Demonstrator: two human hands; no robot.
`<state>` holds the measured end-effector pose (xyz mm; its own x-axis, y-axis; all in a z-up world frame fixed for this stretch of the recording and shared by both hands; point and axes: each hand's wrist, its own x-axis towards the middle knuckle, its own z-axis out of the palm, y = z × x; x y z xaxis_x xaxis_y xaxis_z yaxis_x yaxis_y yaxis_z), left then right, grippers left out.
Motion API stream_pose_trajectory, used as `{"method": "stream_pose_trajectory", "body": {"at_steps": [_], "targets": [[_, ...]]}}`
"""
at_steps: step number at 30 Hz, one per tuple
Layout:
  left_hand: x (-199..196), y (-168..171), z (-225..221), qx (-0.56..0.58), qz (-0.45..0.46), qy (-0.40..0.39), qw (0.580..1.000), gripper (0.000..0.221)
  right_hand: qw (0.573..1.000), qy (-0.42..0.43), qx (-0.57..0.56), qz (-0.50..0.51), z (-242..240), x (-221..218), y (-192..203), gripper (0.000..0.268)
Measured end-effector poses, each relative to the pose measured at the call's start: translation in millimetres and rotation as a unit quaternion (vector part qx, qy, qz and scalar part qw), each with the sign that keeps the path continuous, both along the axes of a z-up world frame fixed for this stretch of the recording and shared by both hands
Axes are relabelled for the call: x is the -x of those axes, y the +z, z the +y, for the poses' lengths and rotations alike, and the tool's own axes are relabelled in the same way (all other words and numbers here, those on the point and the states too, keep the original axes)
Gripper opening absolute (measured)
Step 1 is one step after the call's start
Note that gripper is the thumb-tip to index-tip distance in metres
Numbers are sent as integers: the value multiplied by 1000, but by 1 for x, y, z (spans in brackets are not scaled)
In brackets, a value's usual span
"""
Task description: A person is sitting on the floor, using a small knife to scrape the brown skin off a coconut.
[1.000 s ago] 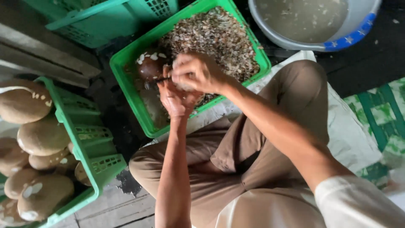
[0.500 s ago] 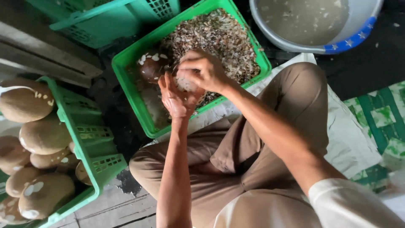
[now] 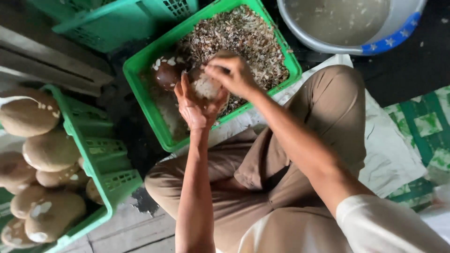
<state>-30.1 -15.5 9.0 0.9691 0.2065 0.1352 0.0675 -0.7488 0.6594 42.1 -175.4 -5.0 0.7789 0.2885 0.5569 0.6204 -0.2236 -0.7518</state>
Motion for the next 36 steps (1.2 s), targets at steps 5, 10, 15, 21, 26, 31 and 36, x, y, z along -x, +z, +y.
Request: {"method": "stream_pose_trajectory", "body": {"at_steps": [5,10,15,21,26,31,36], "targets": [[-3,-3,-6,42,-41,0,998,117,994,16,-87,65,-6,8,8,9],[-12,14,9,66,-38,-91,993,111,966,-58,-199,153,-12,-12,-51,14],[-3,22,24,-14,-57,-168,984,119,947,-48,-255,189,-3,7,-41,12],[14,-49,-11,224,-164,119,953,137,966,-34,-178,185,-7,11,-28,18],[11,-3,-5,143,-85,69,984,121,960,-57,-192,195,-16,0,-39,18],[-12,32,25,-40,-56,-189,980,123,946,-38,-206,249,-13,9,-26,28],[-10,44,29,-94,-21,-266,959,126,941,-4,-198,275,-15,13,-27,31]]}}
